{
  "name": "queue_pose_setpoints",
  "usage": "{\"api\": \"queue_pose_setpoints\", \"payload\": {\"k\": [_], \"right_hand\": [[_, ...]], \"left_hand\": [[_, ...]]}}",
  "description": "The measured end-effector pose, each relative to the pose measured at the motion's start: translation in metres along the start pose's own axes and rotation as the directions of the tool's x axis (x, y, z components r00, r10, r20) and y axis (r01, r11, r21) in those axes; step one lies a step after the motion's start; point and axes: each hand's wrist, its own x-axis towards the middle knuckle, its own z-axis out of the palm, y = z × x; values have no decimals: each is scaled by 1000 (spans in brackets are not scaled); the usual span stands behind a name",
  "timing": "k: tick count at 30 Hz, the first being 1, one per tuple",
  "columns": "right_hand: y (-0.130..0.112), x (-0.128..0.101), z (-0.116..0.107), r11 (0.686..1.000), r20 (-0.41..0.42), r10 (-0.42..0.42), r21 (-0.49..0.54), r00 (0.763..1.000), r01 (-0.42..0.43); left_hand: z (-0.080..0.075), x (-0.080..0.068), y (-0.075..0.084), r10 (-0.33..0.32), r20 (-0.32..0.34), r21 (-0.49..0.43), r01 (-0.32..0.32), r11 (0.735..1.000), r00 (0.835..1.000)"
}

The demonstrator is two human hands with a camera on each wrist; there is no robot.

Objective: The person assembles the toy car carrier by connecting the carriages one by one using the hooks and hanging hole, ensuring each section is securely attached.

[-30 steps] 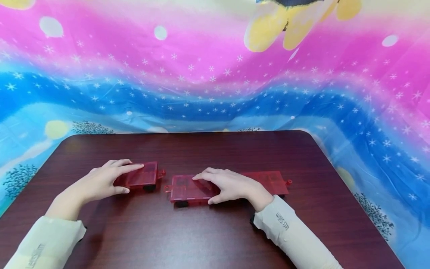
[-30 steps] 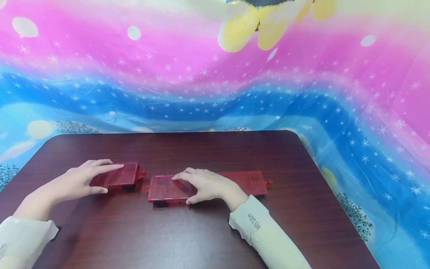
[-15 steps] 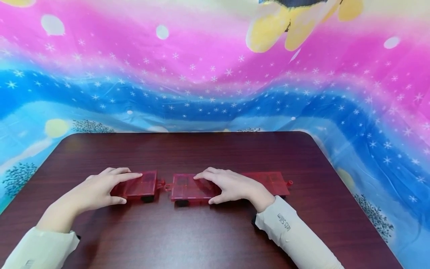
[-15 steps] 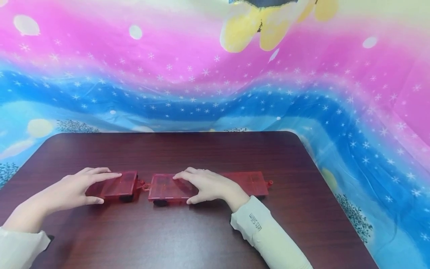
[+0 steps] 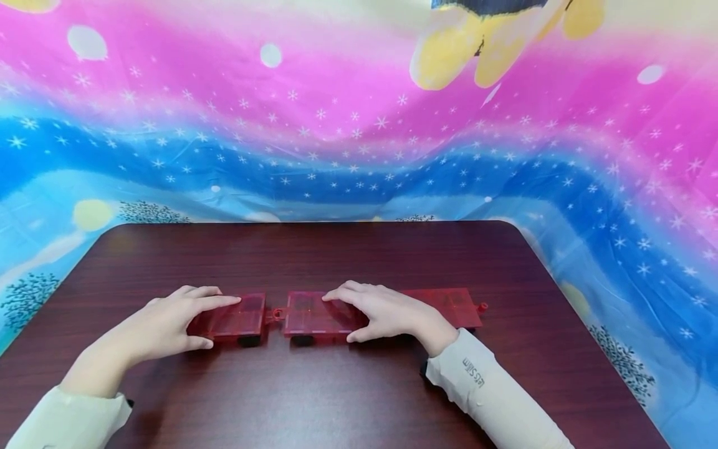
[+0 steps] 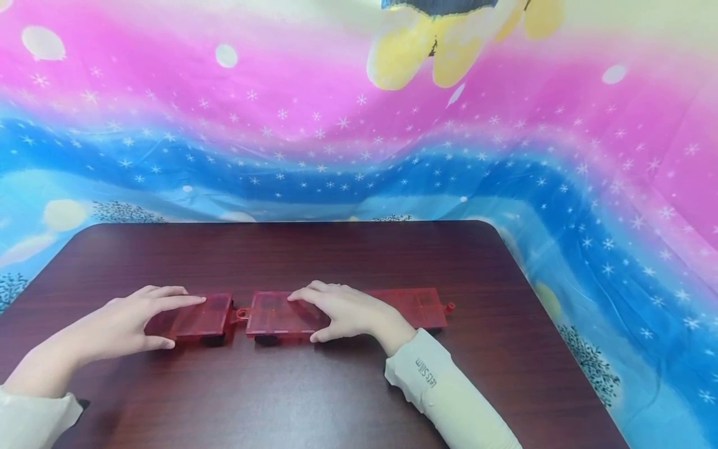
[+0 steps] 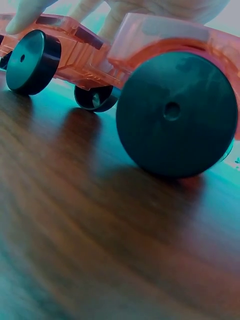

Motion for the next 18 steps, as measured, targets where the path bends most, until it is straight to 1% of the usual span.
{"api": "queue_pose_setpoints", "payload": {"k": [5,11,18], "right_hand": [[0,1,0,1000,-1,7,-5,1000,-7],[0,1,1,1000,0,-3,-11,1000,3],[0,2,0,1000,6,6,-8,1000,-6]], "left_hand": [[2,-1,1,2,-10,-7,-3,1000,1000],[3,-1,3,0,-7,-17,0,1000,1000],[6,0,2,5,-10,-23,-5,1000,1000]]}}
